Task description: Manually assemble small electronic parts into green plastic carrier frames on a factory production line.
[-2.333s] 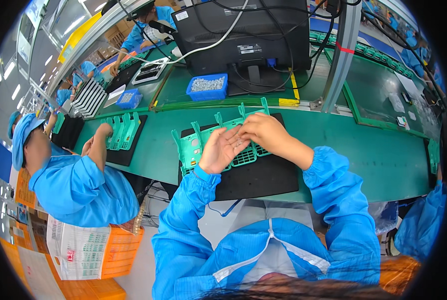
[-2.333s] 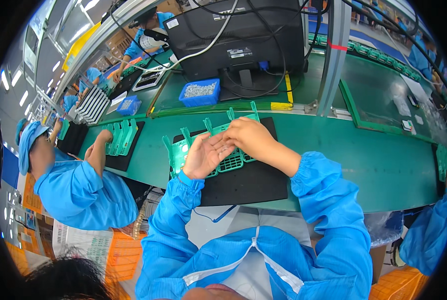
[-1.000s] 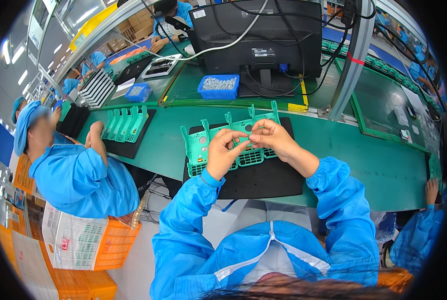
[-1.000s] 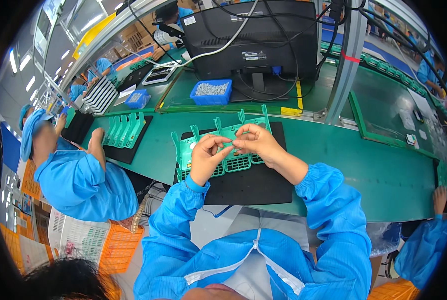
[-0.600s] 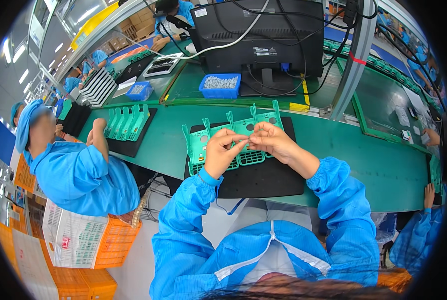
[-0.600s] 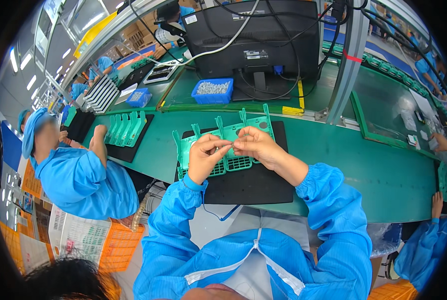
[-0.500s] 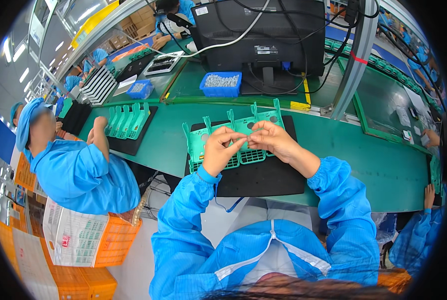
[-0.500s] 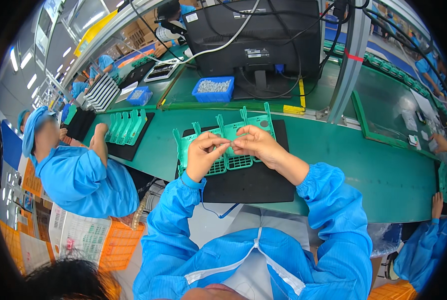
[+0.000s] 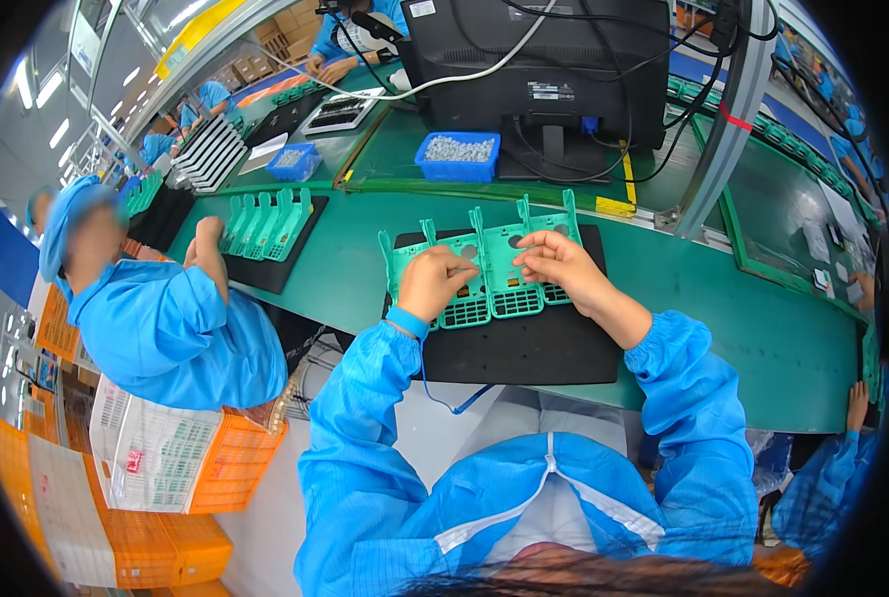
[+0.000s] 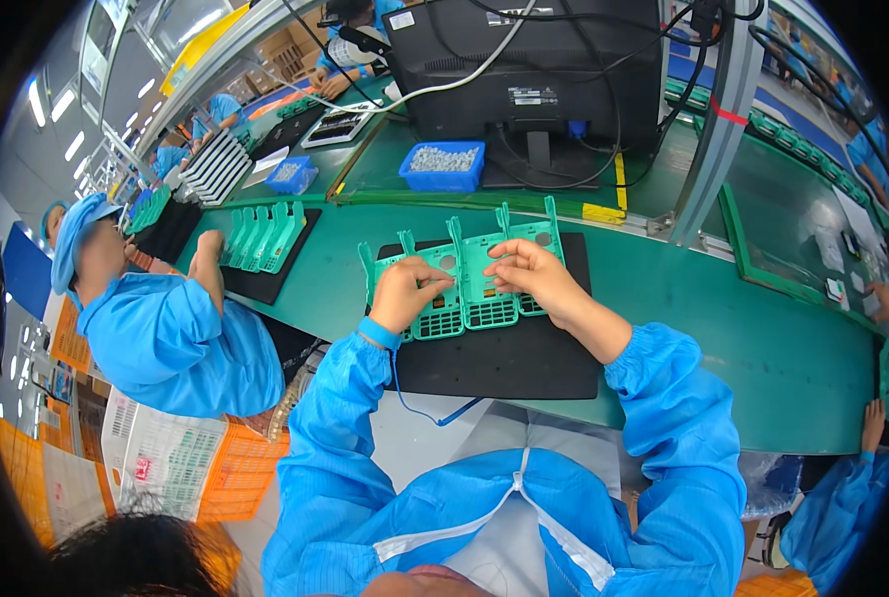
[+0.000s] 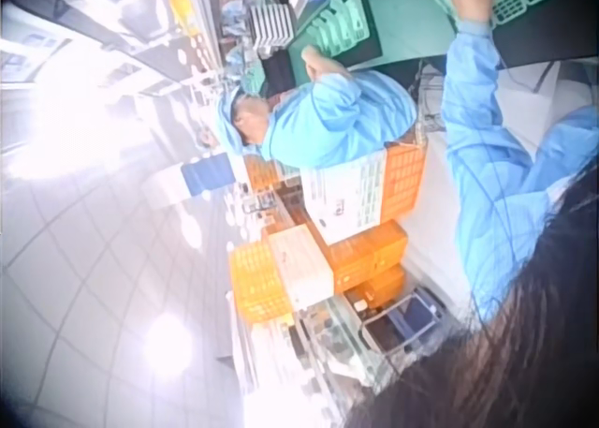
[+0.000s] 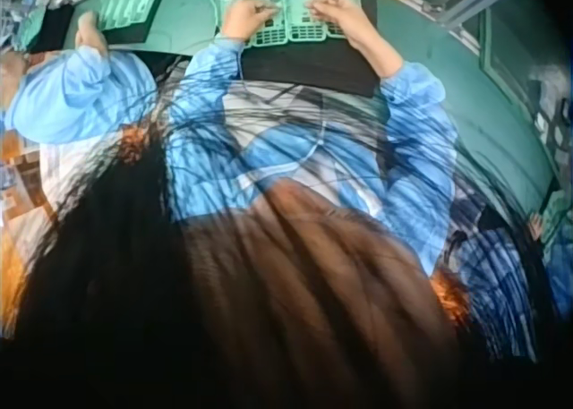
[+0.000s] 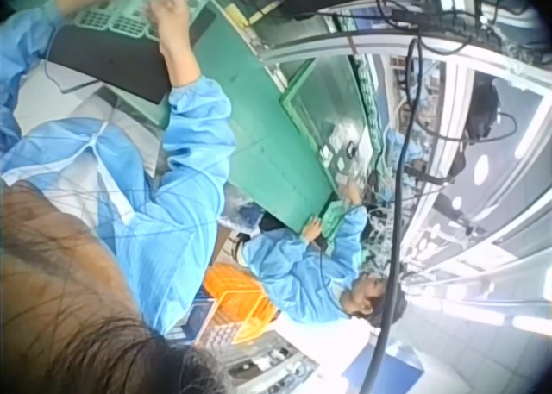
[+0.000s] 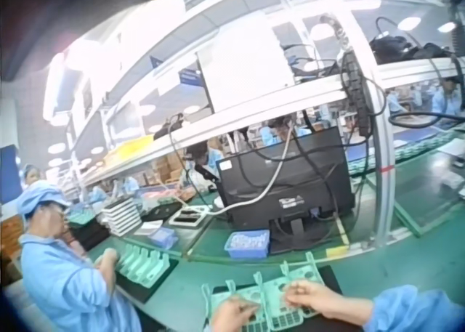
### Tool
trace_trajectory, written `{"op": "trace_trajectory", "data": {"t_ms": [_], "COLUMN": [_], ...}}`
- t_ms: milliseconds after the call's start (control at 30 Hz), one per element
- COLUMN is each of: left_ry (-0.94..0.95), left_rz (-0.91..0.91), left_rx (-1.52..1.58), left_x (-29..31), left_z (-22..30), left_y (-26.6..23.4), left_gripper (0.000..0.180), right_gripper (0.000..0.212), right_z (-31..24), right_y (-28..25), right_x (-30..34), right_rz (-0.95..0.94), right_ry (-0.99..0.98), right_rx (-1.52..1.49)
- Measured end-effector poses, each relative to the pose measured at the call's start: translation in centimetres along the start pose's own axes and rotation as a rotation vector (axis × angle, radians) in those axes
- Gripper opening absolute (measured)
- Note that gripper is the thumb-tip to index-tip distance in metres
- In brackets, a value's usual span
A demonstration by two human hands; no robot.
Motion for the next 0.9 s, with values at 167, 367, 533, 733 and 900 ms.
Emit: {"op": "trace_trajectory", "data": {"t_ms": [167,367,533,733,900], "left_ry": [0.044,0.065,0.159,0.319,0.391], "left_rz": [-0.007,-0.006,0.025,-0.026,-0.107], "left_rx": [0.018,-0.030,-0.162,-0.227,-0.300], "left_x": [0.0,0.0,0.2,1.4,1.7], "left_z": [0.2,0.4,1.9,4.0,5.3], "left_y": [0.7,0.9,1.0,1.3,1.8], "left_gripper": [0.009,0.009,0.007,0.011,0.013], "right_gripper": [0.025,0.026,0.026,0.024,0.024], "right_z": [-0.2,0.1,0.1,0.3,0.3], "right_y": [0.1,0.0,0.1,-0.1,0.0], "right_x": [0.0,0.0,-0.1,-0.2,-0.2], "right_rz": [-0.006,-0.009,-0.015,-0.008,-0.014], "right_ry": [-0.016,-0.003,-0.004,-0.012,-0.015], "right_rx": [0.023,-0.002,0.006,0.012,0.012]}}
Point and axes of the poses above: each hand's wrist, its own x-axis away from the middle knuckle, its own y-axis out of the palm, z = x × y, the point moved 9 cm from there along -x, towards the middle knuckle, and after that the axes turned 2 degrees about -x, right-handed, at the moved point
